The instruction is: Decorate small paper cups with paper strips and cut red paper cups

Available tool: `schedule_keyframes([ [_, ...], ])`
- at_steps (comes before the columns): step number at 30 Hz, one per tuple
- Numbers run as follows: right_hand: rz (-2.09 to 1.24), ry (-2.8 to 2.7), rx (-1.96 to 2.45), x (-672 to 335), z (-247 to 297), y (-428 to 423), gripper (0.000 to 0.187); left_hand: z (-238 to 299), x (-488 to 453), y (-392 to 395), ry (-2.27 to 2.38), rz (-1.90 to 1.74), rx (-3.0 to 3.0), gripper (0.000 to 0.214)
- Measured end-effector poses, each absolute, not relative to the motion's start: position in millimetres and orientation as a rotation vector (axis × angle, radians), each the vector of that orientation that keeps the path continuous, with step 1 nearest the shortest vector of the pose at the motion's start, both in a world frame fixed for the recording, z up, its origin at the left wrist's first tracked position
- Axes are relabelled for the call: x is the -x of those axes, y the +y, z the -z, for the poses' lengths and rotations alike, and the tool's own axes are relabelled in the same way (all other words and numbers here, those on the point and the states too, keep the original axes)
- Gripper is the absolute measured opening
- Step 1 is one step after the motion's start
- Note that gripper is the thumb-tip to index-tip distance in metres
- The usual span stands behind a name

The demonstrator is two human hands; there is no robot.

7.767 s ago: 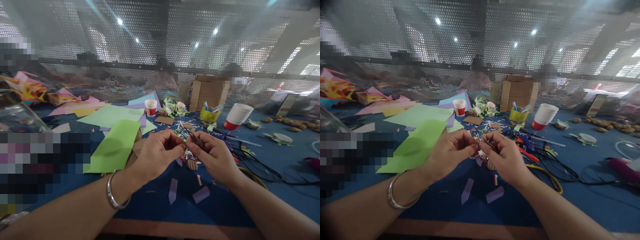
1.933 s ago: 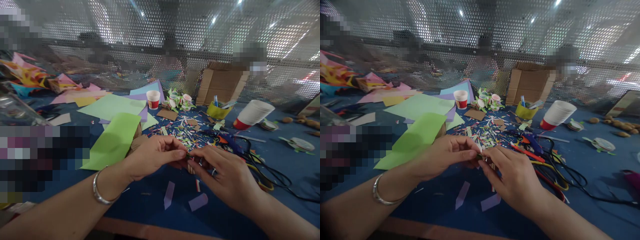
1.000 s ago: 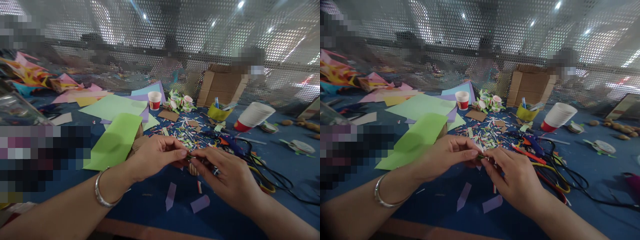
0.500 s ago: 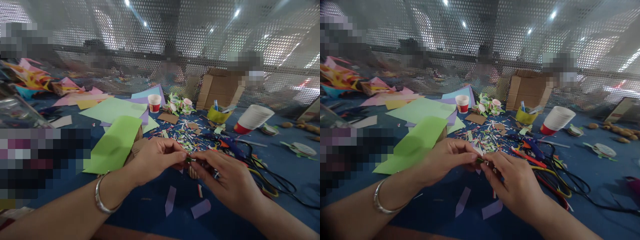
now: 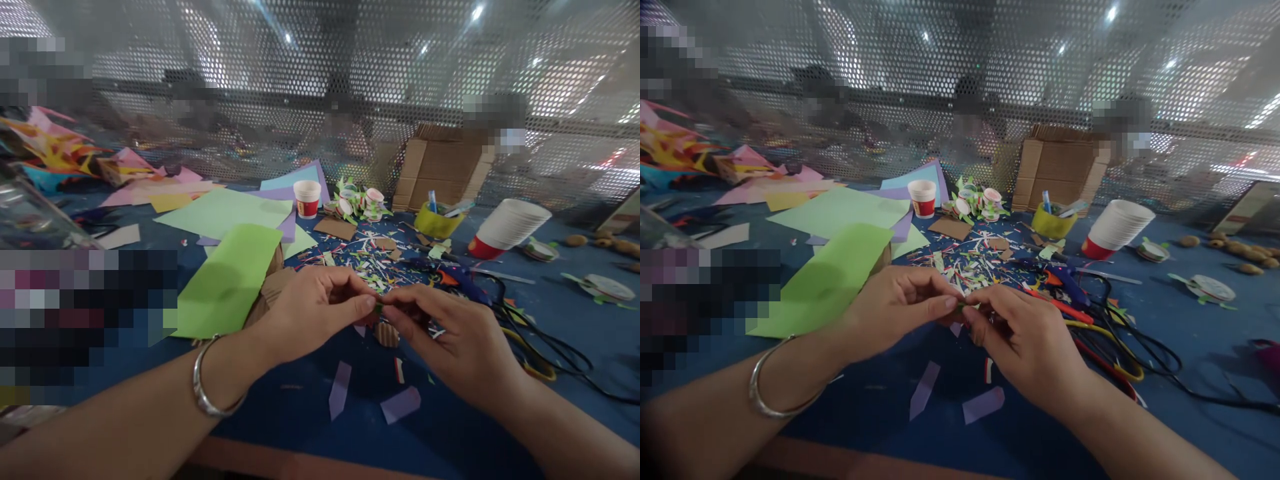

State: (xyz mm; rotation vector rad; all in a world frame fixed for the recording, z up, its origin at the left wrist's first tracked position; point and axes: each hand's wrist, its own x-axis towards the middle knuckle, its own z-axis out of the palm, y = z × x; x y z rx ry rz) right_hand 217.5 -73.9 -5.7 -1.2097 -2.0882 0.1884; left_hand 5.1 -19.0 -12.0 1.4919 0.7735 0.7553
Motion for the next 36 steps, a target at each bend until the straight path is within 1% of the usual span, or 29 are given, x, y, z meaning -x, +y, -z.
schedule_keyframes([
  [8,-0.236,-2.071,1.250,-217.7,7.9,-74.5,0.010,8.9,-9.4,-18.3,0.754,-0.752,-1.402,0.032],
  [14,-0.362,-2.024,1.255,-217.4,10.1,-73.9,0.010,4.7,-12.8,-21.0,0.750,-0.755,-1.294,0.036],
  [28,-0.479,-1.954,1.256,-214.4,7.5,-74.1,0.009,3.5,-13.0,-19.7,0.665,-0.754,-1.155,0.025],
  [32,-0.498,-1.943,1.269,-213.9,6.2,-74.7,0.008,5.3,-12.2,-20.5,0.674,-0.759,-1.201,0.027],
  [36,-0.512,-1.932,1.266,-213.9,5.5,-76.2,0.008,5.7,-11.1,-20.8,0.737,-0.783,-1.314,0.024],
])
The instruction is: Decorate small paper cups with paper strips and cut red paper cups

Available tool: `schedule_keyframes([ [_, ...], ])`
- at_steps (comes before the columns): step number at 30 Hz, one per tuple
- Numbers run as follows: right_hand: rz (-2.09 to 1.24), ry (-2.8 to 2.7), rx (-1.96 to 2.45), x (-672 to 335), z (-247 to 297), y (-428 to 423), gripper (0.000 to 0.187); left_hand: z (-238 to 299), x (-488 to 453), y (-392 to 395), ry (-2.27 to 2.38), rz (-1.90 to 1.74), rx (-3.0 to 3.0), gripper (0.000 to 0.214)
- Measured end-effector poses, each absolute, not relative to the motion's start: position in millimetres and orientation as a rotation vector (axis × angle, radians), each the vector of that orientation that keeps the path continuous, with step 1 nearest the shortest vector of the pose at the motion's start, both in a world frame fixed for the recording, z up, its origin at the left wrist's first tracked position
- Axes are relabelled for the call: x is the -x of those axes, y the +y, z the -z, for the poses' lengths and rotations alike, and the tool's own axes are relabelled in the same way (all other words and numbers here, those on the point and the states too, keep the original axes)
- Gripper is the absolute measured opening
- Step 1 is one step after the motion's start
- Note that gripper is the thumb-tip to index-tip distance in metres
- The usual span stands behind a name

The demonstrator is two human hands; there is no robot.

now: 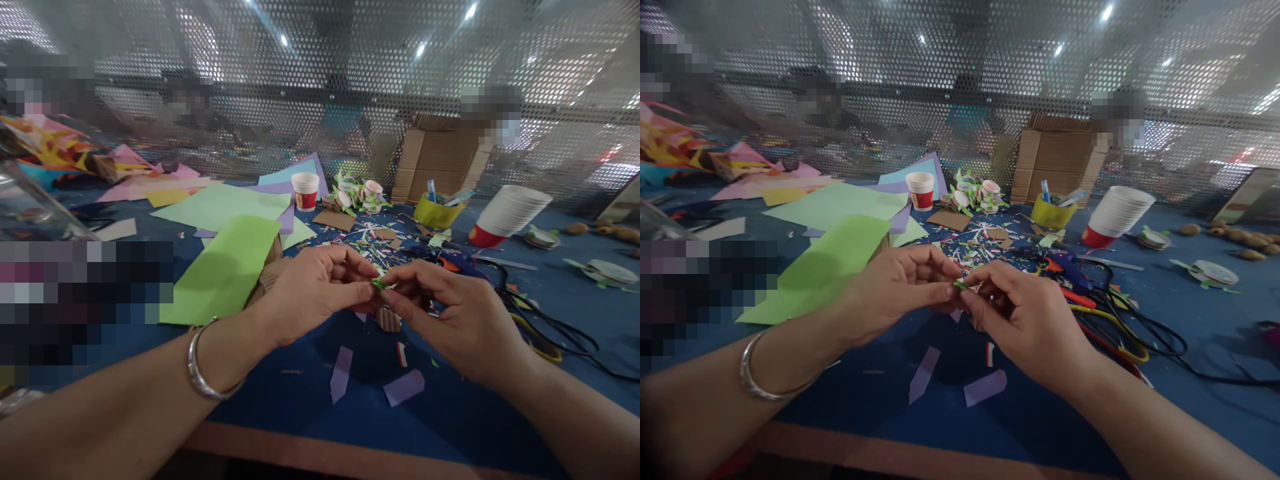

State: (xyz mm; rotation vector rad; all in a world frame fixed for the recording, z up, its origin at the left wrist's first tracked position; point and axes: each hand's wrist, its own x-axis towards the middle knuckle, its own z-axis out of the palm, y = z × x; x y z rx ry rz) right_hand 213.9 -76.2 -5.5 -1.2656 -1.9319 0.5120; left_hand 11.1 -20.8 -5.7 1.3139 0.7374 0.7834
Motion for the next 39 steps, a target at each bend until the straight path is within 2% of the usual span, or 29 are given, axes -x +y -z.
schedule_keyframes([
  [10,-0.478,-1.964,1.278,-214.8,4.1,-75.2,0.012,6.7,-9.0,-19.3,0.837,-0.786,-1.509,0.024],
  [24,-0.478,-1.988,1.277,-214.9,2.4,-73.3,0.020,0.7,-12.9,-24.9,0.735,-0.677,-1.213,0.016],
  [29,-0.493,-1.962,1.245,-213.4,1.8,-74.4,0.016,-0.3,-12.5,-24.7,0.748,-0.681,-1.114,0.017],
  [33,-0.366,-1.934,1.252,-213.9,4.9,-76.8,0.006,1.1,-12.3,-20.8,0.762,-0.682,-1.010,0.016],
  [39,-0.167,-2.008,1.203,-215.8,10.8,-78.6,0.011,-1.1,-12.1,-20.6,0.764,-0.693,-0.973,0.012],
])
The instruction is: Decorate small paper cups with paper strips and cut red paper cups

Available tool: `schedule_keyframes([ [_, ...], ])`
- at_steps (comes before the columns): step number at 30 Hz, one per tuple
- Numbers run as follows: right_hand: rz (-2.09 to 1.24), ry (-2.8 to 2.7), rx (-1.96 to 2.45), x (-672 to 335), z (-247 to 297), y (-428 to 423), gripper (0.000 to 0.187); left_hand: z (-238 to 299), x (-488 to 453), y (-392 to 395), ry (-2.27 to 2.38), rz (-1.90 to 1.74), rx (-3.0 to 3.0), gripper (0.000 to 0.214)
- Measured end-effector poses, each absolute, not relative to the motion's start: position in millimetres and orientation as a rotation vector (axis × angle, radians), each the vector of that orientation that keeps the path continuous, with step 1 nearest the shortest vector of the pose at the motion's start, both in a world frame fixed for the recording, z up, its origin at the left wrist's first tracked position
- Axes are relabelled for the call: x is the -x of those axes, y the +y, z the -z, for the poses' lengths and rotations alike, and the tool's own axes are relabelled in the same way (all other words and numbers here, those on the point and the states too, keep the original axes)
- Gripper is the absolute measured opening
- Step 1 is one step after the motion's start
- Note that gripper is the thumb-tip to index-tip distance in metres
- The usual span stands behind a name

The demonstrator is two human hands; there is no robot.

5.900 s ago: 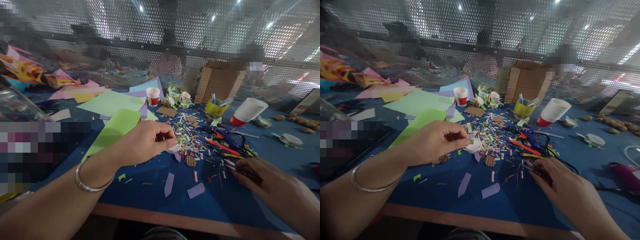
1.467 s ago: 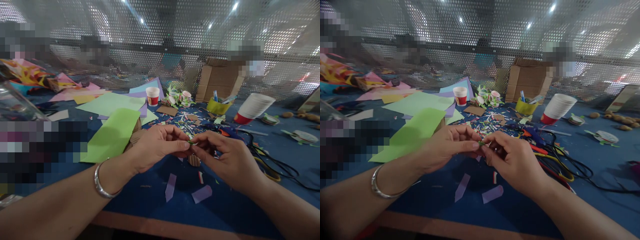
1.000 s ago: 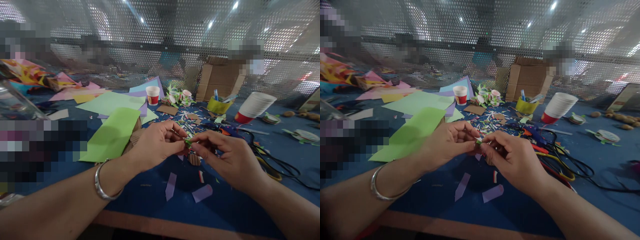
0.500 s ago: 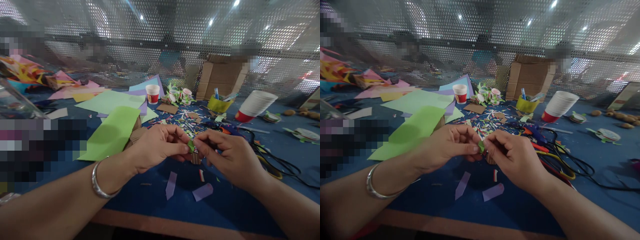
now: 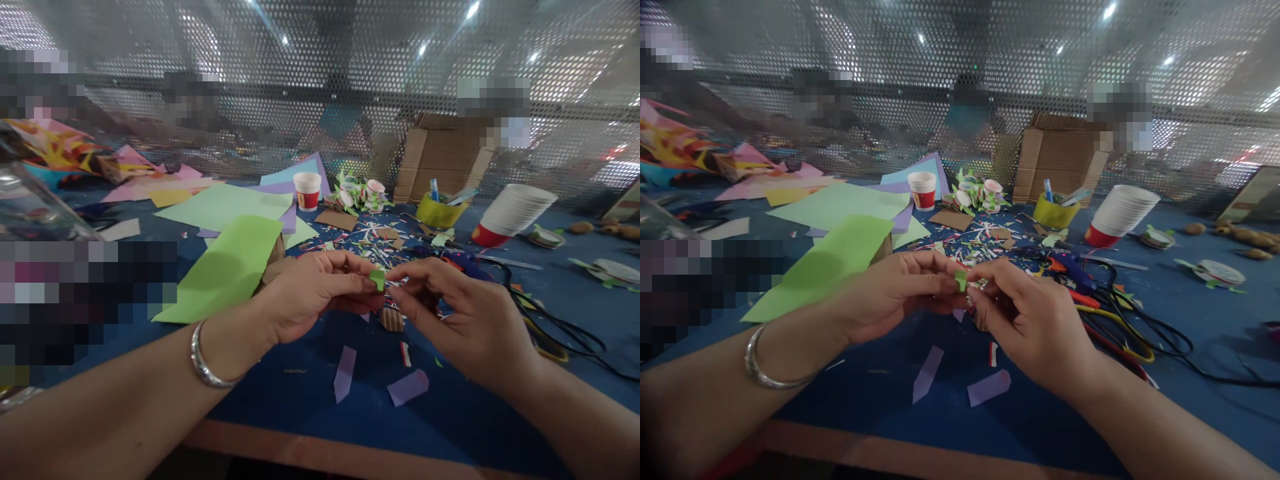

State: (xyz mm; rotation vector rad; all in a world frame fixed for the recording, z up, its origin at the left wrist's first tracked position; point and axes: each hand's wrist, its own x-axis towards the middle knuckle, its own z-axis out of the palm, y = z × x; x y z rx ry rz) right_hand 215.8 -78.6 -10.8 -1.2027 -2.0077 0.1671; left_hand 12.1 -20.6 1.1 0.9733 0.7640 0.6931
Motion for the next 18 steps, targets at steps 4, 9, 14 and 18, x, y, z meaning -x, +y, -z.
schedule_keyframes([
  [4,-0.155,-2.072,1.152,-216.4,11.9,-76.3,0.011,-1.6,-11.7,-22.2,0.747,-0.667,-0.993,0.009],
  [9,-0.119,-2.088,1.154,-215.9,11.0,-75.3,0.009,-2.4,-12.0,-22.6,0.762,-0.654,-0.967,0.006],
  [14,-0.131,-2.081,1.155,-216.0,11.5,-76.7,0.008,-2.5,-12.0,-22.8,0.763,-0.650,-0.958,0.004],
  [18,-0.141,-2.087,1.181,-215.7,10.7,-78.3,0.009,-2.3,-10.8,-22.6,0.769,-0.648,-0.959,0.004],
])
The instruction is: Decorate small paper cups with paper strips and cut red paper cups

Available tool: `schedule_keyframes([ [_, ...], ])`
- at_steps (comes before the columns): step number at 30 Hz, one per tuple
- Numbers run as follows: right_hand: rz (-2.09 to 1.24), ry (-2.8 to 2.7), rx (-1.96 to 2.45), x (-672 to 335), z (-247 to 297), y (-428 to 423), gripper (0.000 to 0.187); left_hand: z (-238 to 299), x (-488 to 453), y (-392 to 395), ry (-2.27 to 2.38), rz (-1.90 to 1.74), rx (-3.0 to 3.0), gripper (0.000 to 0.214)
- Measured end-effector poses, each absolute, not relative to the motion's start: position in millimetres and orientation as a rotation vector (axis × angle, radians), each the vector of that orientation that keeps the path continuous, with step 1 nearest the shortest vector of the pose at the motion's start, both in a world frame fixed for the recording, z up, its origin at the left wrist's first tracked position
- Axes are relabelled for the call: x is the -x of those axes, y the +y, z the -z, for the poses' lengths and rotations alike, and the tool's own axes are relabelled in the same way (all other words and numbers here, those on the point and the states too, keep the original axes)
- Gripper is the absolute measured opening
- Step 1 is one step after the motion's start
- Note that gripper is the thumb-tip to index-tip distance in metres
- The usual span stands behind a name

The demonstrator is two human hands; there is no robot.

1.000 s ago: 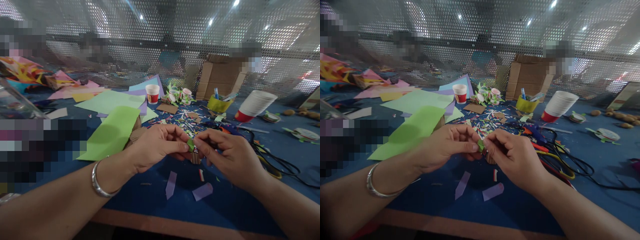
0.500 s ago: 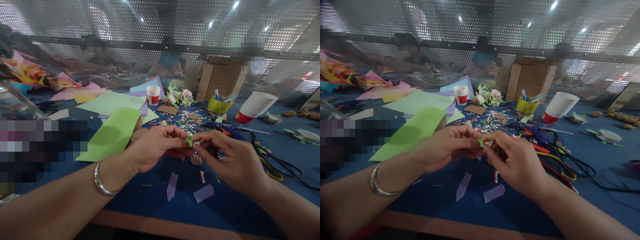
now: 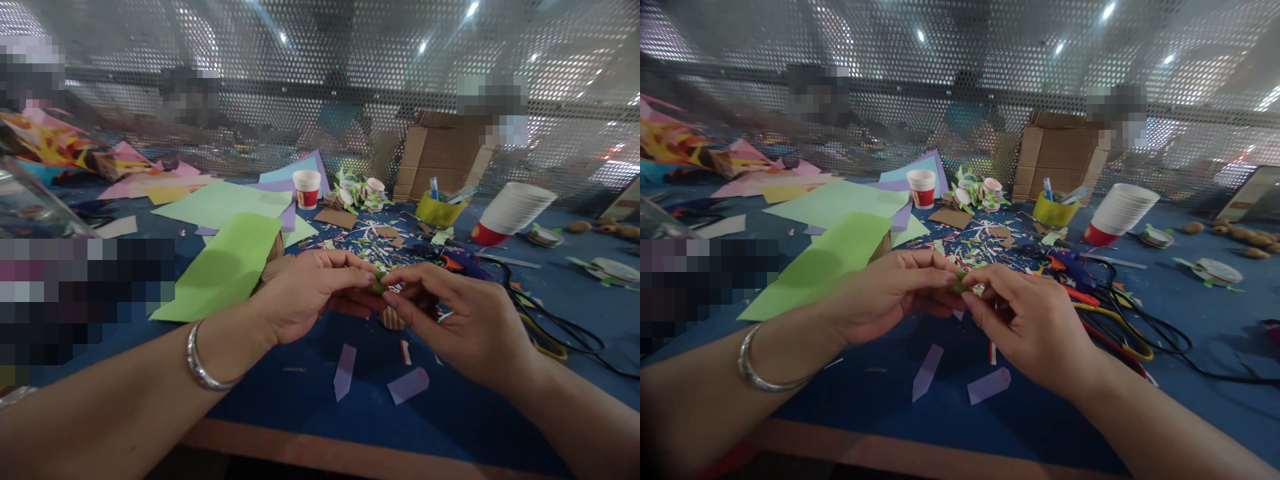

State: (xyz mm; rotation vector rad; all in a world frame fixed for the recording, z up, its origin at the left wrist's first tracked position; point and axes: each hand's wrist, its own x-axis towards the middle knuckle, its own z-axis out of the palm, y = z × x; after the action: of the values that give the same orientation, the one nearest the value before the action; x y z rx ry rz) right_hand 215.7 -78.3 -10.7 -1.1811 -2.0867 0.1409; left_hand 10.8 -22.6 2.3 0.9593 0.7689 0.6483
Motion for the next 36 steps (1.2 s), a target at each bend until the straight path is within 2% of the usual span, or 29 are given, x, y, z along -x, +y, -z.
schedule_keyframes([
  [10,-0.319,-1.993,1.225,-214.9,6.3,-77.3,0.009,-4.7,-8.9,-20.7,0.753,-0.664,-1.008,0.005],
  [25,-0.356,-1.958,1.230,-212.2,4.4,-77.6,0.009,-5.4,-8.9,-22.0,0.743,-0.650,-1.024,0.008],
  [31,-0.299,-1.962,1.245,-212.9,5.9,-78.6,0.011,-2.0,-11.0,-25.6,0.733,-0.689,-1.074,0.018],
  [36,-0.211,-1.971,1.255,-212.1,7.0,-78.5,0.011,1.2,-13.5,-27.6,0.766,-0.738,-1.127,0.018],
])
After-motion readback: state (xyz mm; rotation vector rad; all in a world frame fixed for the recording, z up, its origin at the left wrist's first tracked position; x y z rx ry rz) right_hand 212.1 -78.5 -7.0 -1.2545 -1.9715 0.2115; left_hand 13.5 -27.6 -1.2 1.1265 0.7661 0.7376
